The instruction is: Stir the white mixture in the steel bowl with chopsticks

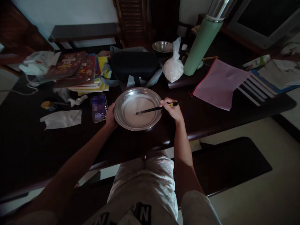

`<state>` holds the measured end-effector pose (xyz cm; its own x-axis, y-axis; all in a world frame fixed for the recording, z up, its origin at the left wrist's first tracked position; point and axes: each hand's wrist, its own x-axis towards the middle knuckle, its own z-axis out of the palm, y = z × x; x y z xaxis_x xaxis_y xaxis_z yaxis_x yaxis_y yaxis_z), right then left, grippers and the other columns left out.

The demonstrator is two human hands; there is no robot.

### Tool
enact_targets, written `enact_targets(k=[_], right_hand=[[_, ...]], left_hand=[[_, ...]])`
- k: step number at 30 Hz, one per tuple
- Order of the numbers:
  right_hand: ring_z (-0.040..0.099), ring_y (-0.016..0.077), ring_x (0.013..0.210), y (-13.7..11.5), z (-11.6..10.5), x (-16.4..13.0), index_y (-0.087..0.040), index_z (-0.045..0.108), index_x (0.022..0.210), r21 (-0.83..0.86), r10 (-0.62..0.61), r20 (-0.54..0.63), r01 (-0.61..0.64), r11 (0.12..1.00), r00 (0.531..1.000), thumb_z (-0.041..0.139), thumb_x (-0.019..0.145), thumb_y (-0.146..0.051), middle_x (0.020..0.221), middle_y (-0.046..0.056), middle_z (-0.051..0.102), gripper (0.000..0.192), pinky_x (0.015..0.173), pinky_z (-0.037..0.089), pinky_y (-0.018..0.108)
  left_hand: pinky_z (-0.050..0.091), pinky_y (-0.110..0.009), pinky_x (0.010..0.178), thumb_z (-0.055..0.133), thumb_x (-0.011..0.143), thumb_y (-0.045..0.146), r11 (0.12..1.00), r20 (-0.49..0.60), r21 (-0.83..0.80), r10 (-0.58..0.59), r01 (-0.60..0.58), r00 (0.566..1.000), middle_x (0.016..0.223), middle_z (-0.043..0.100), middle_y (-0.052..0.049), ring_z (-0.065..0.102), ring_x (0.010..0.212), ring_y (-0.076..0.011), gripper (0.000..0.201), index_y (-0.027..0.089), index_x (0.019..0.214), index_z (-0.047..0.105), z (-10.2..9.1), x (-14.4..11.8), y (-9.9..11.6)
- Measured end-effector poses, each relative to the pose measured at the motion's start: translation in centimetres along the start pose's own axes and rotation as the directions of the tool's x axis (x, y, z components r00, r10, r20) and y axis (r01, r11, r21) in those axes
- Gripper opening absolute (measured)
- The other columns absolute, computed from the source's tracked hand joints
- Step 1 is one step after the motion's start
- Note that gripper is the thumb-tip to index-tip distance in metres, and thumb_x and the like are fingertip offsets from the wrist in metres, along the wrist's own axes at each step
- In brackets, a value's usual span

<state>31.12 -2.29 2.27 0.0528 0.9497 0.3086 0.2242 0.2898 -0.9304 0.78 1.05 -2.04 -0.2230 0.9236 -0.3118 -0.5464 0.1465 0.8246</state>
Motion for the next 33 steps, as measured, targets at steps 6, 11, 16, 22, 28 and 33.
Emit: enact_targets(k=[6, 11, 16, 22, 28, 33], right_hand=[[0.067, 0.0173, 0.066, 0.04, -0.31, -0.07, -0.026, 0.071, 0.060, 0.033, 0.015, -0.117, -0.012, 0.999, 0.993, 0.075, 0.081, -0.075, 0.062, -0.002, 0.070, 0.053, 0.071, 0.052, 0.033], [0.068, 0.0187, 0.068, -0.09, -0.02, -0.04, -0.027, 0.074, 0.064, -0.009, 0.017, -0.007, -0.018, 1.000, 1.000, 0.075, 0.079, -0.077, 0.067, 0.000, 0.074, 0.053, 0.070, 0.053, 0.034], [0.067, 0.0186, 0.065, -0.12, -0.20, -0.13, -0.026, 0.070, 0.060, 0.009, 0.024, -0.112, -0.023, 1.000, 0.993, 0.073, 0.080, -0.078, 0.062, 0.000, 0.070, 0.056, 0.071, 0.054, 0.035], [0.068, 0.0186, 0.069, -0.08, 0.03, 0.00, -0.027, 0.074, 0.065, -0.006, 0.008, -0.017, -0.008, 1.000, 1.000, 0.074, 0.080, -0.077, 0.068, 0.000, 0.074, 0.053, 0.071, 0.053, 0.034], [0.067, 0.0184, 0.065, 0.03, -0.21, -0.11, -0.026, 0.070, 0.060, 0.018, 0.031, -0.094, -0.030, 0.999, 0.995, 0.074, 0.080, -0.077, 0.062, -0.001, 0.070, 0.055, 0.070, 0.053, 0.035], [0.066, 0.0183, 0.067, -0.05, 0.07, -0.01, -0.027, 0.073, 0.064, -0.005, 0.008, -0.045, -0.008, 1.000, 0.999, 0.074, 0.080, -0.078, 0.066, 0.000, 0.072, 0.053, 0.069, 0.052, 0.035]], left_hand=[[0.060, -0.035, 0.092, 0.075, 0.081, 0.041, 1.000, 0.001, -0.019, 0.006, -0.006, 1.000, 0.081, 0.077, -0.002, 0.074, 0.096, -0.0254, 0.019, 0.022, 0.078, 0.073, 0.20, -0.25, 0.14], [0.060, -0.037, 0.091, 0.076, 0.080, 0.046, 0.999, -0.005, 0.020, 0.029, -0.029, 1.000, 0.078, 0.075, -0.003, 0.075, 0.098, -0.0271, 0.024, 0.023, 0.078, 0.071, 0.03, -0.09, -0.03], [0.060, -0.037, 0.091, 0.078, 0.077, 0.049, 1.000, 0.023, 0.020, 0.019, -0.020, 1.000, 0.081, 0.076, -0.003, 0.074, 0.098, -0.0266, 0.027, 0.023, 0.079, 0.072, -0.15, 0.08, -0.11], [0.061, -0.040, 0.091, 0.077, 0.078, 0.052, 0.999, 0.043, 0.034, 0.002, -0.003, 0.999, 0.080, 0.076, -0.004, 0.075, 0.101, -0.0299, 0.029, 0.023, 0.080, 0.071, -0.21, 0.09, -0.04], [0.061, -0.040, 0.092, 0.074, 0.080, 0.051, 0.998, 0.036, 0.062, -0.010, 0.008, 0.999, 0.082, 0.077, -0.004, 0.075, 0.104, -0.0298, 0.028, 0.022, 0.082, 0.072, -0.17, -0.06, 0.14], [0.061, -0.040, 0.093, 0.079, 0.076, 0.051, 0.998, 0.009, 0.058, 0.031, -0.031, 0.999, 0.078, 0.075, -0.003, 0.075, 0.105, -0.0307, 0.029, 0.024, 0.078, 0.069, -0.08, -0.06, 0.09]])
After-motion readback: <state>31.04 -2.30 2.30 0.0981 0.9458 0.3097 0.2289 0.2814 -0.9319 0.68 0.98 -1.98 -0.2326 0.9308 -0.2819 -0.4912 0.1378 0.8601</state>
